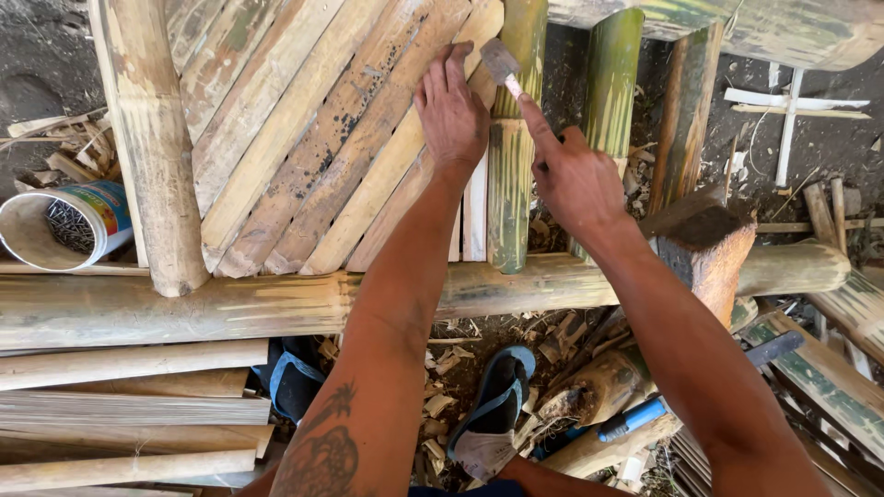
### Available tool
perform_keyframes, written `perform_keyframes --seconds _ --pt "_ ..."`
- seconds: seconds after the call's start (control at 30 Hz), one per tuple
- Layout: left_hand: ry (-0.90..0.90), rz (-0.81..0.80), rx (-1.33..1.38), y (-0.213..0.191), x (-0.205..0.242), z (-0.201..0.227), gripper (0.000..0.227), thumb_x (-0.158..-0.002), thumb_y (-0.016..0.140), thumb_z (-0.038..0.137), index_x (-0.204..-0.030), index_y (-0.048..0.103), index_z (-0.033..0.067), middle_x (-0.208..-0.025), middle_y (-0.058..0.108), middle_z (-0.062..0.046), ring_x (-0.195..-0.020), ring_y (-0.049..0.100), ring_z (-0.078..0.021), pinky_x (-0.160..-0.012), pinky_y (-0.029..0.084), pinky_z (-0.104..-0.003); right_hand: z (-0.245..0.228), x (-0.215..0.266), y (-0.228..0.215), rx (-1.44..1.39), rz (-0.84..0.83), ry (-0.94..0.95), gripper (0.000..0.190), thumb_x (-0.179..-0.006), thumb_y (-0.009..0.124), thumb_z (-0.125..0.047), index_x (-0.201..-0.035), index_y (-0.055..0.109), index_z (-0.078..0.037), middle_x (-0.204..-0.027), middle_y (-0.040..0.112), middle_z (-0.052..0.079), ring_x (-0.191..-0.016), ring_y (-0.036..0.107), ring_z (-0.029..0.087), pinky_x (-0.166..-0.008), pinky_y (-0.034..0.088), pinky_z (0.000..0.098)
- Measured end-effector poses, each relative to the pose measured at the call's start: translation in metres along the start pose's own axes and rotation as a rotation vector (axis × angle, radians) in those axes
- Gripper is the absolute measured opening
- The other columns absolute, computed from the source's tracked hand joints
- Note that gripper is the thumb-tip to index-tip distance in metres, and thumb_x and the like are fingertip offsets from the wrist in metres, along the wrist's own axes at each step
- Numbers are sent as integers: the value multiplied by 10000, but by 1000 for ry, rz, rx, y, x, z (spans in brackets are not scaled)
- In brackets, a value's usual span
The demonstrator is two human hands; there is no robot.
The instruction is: The person cuts bamboo strips with a hand saw, places them into a bamboo frame, and secures them with nails using a hammer. The process is repeated multiple times to build up the structure.
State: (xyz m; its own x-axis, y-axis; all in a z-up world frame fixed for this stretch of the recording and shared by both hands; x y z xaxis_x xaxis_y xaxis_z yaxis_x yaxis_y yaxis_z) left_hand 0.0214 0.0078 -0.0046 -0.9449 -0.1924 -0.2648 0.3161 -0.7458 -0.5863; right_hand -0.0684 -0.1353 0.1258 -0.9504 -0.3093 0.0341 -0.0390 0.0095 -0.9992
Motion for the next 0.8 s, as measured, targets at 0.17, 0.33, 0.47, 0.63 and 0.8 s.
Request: perform_keyframes --seconds 0.17,0.33,0.47,0.63,0.8 --pt "12 29 18 -1 7 -5 576 -916 559 96 -1466 403 167 -1473 490 -72 -1399 462 -281 -1232 293 -471 -9 -1 -1 -30 35 -56 880 -927 708 -74 -1645 245 -286 -904 644 176 -501 612 265 -433 534 417" --pt "-17 -17 -22 0 0 1 624 -846 545 32 -1439 452 205 -1425 524 -54 -1380 480 -269 -1204 300 -465 -9 -7 -2 -76 46 14 866 -978 683 -63 -1686 228 -266 -865 624 162 -536 613 291 -495 545 443" --pt "-8 -46 14 -1 7 -8 611 -869 546 -15 -1442 456 178 -1402 535 -75 -1300 530 -264 -1184 373 -468 -7 6 19 -23 -16 47 899 -901 713 -105 -1651 241 -258 -848 640 197 -527 629 310 -478 551 460" --pt "82 -30 274 -46 40 -17 571 -823 509 -113 -1362 559 67 -1404 534 -175 -1314 531 -396 -1146 471 -453 2 30 24 -220 36 197 809 -991 624 -33 -1686 242 -188 -789 641 205 -535 612 288 -504 553 447" --pt "27 -158 103 -149 126 -41 359 -934 650 52 -1292 617 73 -1322 561 -182 -1241 539 -403 -1045 485 -469 -29 84 31 -588 -22 439 697 -1045 513 -57 -1653 234 -254 -769 674 156 -484 588 204 -455 536 349"
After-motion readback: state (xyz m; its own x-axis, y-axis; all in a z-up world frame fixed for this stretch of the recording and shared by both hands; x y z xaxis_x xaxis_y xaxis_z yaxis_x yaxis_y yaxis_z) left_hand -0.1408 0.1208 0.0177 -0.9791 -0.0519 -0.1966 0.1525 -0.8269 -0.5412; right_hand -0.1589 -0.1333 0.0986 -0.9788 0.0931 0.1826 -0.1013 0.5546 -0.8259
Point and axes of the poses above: each hand's wrist, its own x-axis away from the middle knuckle, its own y-axis out of the palm, z = x × y, the point moved 3 cm from there along -x, towards the middle knuckle
